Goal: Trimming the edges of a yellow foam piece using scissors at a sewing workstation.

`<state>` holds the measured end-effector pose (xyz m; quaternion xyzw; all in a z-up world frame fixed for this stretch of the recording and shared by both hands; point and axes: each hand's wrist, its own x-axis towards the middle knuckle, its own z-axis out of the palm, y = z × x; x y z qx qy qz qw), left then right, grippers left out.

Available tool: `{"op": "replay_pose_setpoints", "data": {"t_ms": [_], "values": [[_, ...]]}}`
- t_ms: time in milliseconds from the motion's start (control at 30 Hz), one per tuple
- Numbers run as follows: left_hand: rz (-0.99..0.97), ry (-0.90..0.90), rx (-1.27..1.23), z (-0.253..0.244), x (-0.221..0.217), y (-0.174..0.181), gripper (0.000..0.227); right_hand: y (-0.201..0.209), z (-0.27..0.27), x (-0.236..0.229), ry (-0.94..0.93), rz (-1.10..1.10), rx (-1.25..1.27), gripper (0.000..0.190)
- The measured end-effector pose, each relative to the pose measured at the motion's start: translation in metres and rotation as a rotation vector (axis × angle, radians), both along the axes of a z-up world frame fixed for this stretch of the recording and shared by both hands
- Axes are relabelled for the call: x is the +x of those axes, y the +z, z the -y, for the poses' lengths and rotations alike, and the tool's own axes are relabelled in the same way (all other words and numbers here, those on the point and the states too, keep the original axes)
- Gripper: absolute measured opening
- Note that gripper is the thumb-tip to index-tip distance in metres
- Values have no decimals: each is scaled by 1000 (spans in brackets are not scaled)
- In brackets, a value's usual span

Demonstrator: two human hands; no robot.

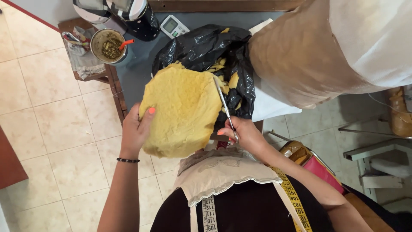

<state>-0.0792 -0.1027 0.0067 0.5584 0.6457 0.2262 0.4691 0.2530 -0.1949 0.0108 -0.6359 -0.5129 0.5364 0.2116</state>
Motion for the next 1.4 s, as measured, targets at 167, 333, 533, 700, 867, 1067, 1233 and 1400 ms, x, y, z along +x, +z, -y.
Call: {"op": "replay_pose_setpoints", "data": {"t_ms": [167,333,533,700,867,1067,1233,1400], "values": [[15,6,172,-8,-32,-10,27,-41,5,38,317,-49,49,43],[-47,-53,124,-17,-42,0,33,7,3,33,486,-37,48,52],[-48,-82,198,-27,-35,8,33,22,4,29,411,119,-30,59],[-77,-89,221,-27,-44,7,30,25,18,43,412,107,-22,73],[-15,-167,142,-29,-34,9,33,19,13,33,447,-2,26,58],[-11,-264,105,-28,-16,14,32,2,-3,28,396,47,43,53],[-22,-259,100,-30,-23,-7,35,-14,-4,20,268,53,46,48],[-34,-236,96,-32,-28,-16,34,-23,3,13,183,-25,6,44]]}}
